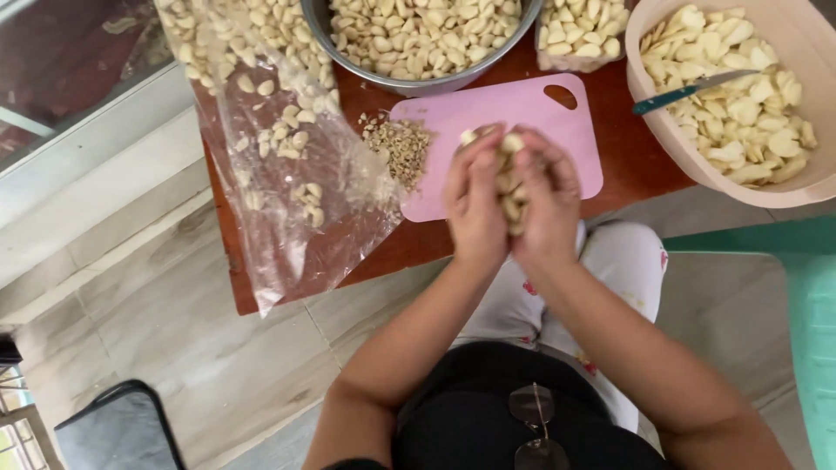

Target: A person is manually slicing garlic cloves into thin pieces on a pink cutting board using a small knife.

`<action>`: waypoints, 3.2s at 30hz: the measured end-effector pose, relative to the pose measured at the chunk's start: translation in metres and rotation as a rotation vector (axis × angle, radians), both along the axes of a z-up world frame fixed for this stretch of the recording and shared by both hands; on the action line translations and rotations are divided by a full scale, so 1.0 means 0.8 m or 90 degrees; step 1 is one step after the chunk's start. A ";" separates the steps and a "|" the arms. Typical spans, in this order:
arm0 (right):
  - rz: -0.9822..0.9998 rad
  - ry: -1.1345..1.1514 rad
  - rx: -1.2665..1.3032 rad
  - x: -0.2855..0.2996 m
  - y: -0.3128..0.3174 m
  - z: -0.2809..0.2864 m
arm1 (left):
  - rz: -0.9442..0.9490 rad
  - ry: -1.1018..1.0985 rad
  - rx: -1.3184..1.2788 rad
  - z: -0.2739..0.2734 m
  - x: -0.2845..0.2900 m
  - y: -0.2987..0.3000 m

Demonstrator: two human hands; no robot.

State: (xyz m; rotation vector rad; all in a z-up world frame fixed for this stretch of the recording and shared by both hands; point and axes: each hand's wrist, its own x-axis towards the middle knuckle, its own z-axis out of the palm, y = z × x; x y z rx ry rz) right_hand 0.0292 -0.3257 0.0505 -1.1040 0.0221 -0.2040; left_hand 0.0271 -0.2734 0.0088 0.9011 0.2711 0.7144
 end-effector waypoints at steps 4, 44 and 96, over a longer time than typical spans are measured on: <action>-0.067 0.106 0.076 0.095 -0.063 -0.047 | -0.059 0.034 0.031 -0.023 0.090 -0.054; 0.154 -0.069 -0.530 0.113 -0.222 -0.095 | -0.305 0.140 1.136 -0.092 0.184 -0.020; 0.035 0.190 -0.049 0.044 -0.262 -0.098 | -0.569 0.073 1.027 0.141 0.154 -0.041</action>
